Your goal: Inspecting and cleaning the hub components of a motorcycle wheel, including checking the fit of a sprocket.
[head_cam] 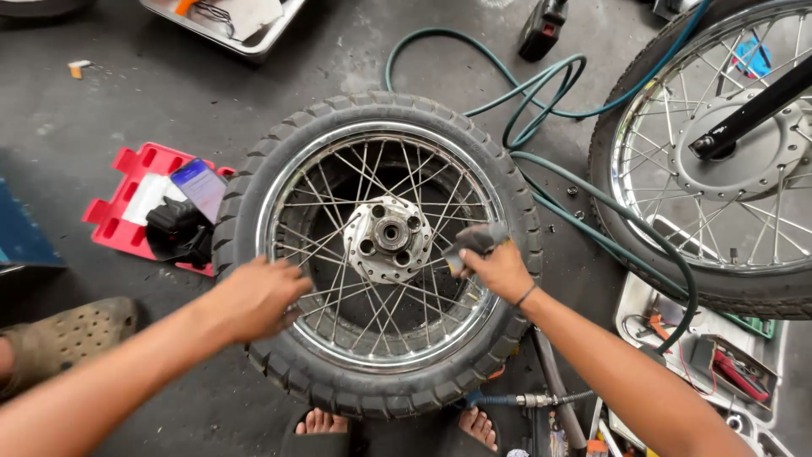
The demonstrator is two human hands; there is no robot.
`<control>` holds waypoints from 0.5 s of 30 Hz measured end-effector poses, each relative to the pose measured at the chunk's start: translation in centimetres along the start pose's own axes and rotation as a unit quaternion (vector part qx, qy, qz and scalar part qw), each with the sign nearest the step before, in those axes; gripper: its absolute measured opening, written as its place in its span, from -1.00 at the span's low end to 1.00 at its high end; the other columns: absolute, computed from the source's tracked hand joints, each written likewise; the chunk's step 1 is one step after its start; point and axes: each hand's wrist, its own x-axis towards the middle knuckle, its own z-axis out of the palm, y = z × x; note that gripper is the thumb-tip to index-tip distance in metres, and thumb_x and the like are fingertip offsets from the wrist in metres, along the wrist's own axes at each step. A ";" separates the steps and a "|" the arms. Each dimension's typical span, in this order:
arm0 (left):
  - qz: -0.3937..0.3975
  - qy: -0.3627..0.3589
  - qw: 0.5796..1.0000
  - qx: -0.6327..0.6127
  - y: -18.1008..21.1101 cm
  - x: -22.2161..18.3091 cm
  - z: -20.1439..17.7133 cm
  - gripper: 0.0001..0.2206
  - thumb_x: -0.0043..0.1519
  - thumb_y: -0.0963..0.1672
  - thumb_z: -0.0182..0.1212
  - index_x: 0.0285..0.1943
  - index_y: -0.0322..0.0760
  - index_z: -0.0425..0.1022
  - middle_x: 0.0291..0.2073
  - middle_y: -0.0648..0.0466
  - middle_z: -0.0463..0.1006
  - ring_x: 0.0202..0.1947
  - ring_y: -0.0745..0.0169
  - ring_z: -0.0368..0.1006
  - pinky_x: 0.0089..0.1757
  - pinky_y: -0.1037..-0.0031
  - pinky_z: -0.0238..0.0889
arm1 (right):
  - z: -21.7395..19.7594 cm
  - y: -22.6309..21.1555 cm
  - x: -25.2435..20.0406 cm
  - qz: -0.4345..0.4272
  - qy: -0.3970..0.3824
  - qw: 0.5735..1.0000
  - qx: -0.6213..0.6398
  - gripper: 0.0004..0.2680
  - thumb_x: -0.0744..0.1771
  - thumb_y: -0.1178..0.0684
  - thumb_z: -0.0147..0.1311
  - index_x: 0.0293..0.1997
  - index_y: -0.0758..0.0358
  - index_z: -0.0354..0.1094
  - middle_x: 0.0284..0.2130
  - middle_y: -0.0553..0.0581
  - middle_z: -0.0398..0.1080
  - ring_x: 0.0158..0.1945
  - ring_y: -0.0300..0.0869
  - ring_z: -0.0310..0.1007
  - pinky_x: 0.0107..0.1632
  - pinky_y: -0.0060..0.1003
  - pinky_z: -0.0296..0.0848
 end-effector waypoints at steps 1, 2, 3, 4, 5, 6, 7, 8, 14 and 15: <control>0.007 0.000 1.000 -0.005 0.9 -0.6 1.9 -0.75 0.16 0.01 0.38 -0.06 -0.06 0.66 -0.16 0.00 0.72 -0.03 -0.15 0.66 -0.05 -0.02 0.50 | -0.6 0.7 -0.4 0.007 0.004 1.000 -0.003 -0.75 0.35 0.28 0.19 0.17 0.46 0.53 -0.42 0.52 0.65 -0.45 0.07 0.74 -0.32 -0.18 0.78; -0.016 0.117 0.990 -0.080 1.8 -1.4 3.8 -0.71 0.18 0.00 0.44 0.02 -0.10 0.65 -0.10 0.07 0.71 -0.02 0.04 0.63 -0.01 0.17 0.49 | -1.0 1.5 -1.0 0.028 -0.008 0.999 -0.022 -0.70 0.33 0.24 0.28 0.22 0.34 0.54 -0.24 0.40 0.69 -0.38 -0.01 0.77 -0.21 -0.23 0.82; -0.041 0.231 0.960 -0.155 2.7 -2.2 5.7 -0.65 0.19 0.00 0.49 0.10 -0.13 0.64 -0.03 0.14 0.70 -0.02 0.23 0.60 0.03 0.36 0.47 | -1.3 2.2 -1.6 0.049 -0.020 0.998 -0.040 -0.64 0.30 0.20 0.36 0.27 0.23 0.54 -0.06 0.28 0.73 -0.31 -0.09 0.80 -0.11 -0.28 0.85; -0.036 0.231 0.959 -0.159 3.5 -2.2 7.3 -0.65 0.19 0.00 0.49 0.10 -0.13 0.64 -0.03 0.14 0.70 -0.02 0.23 0.60 0.03 0.36 0.47 | -1.2 2.3 -1.9 0.053 -0.017 0.997 -0.043 -0.64 0.30 0.20 0.36 0.27 0.23 0.54 -0.06 0.28 0.73 -0.31 -0.09 0.80 -0.11 -0.28 0.85; -0.060 0.277 0.938 -0.200 4.5 -2.1 9.0 -0.69 0.22 0.00 0.47 0.07 -0.13 0.66 -0.04 0.15 0.70 -0.05 0.28 0.58 -0.02 0.42 0.45 | -1.1 2.5 -2.4 0.056 0.015 0.995 -0.082 -0.73 0.28 0.12 0.42 0.09 0.25 0.65 -0.23 0.15 0.73 -0.39 -0.20 0.67 -0.21 -0.35 0.68; -0.086 0.316 0.914 -0.241 5.6 -2.6 10.7 -0.73 0.24 0.00 0.45 0.03 -0.12 0.67 -0.05 0.16 0.70 -0.08 0.33 0.55 -0.06 0.48 0.43 | -0.7 2.7 -3.1 0.060 0.043 0.990 -0.119 -0.80 0.26 0.04 0.48 -0.09 0.27 0.75 -0.40 0.01 0.74 -0.46 -0.32 0.54 -0.31 -0.43 0.51; -0.084 0.312 0.914 -0.246 6.4 -2.7 10.5 -0.73 0.24 0.00 0.45 0.03 -0.12 0.67 -0.05 0.16 0.70 -0.08 0.33 0.55 -0.06 0.48 0.43 | 0.0 2.8 -3.1 0.067 0.043 0.990 -0.120 -0.80 0.26 0.04 0.48 -0.09 0.27 0.75 -0.40 0.01 0.74 -0.46 -0.32 0.54 -0.31 -0.43 0.51; -0.098 0.338 0.899 -0.260 7.0 -2.9 10.2 -0.74 0.19 -0.05 0.47 0.00 -0.17 0.67 -0.08 0.16 0.67 -0.13 0.28 0.53 -0.08 0.44 0.39 | 0.8 2.9 -3.3 0.064 0.057 0.981 -0.172 -0.77 0.28 -0.03 0.43 -0.06 0.24 0.71 -0.42 0.01 0.69 -0.46 -0.28 0.51 -0.30 -0.38 0.51; -0.004 0.312 0.918 -0.245 7.4 0.4 8.0 -0.65 0.23 -0.05 0.47 0.15 -0.23 0.61 -0.22 0.14 0.57 -0.27 0.23 0.44 -0.17 0.39 0.25 | 5.1 1.3 -6.0 -0.081 0.126 0.979 -0.140 -0.89 0.28 0.22 0.34 -0.15 0.30 0.65 -0.22 0.05 0.69 -0.26 -0.23 0.65 -0.08 -0.39 0.63; 0.042 0.291 0.932 -0.213 7.2 1.6 7.0 -0.57 0.29 -0.04 0.43 0.31 -0.24 0.57 -0.23 0.14 0.55 -0.30 0.24 0.43 -0.19 0.39 0.23 | 5.4 1.1 -6.5 -0.167 0.148 0.959 -0.175 -0.88 0.25 0.28 0.33 -0.17 0.35 0.62 -0.25 0.11 0.68 -0.26 -0.18 0.64 -0.06 -0.35 0.63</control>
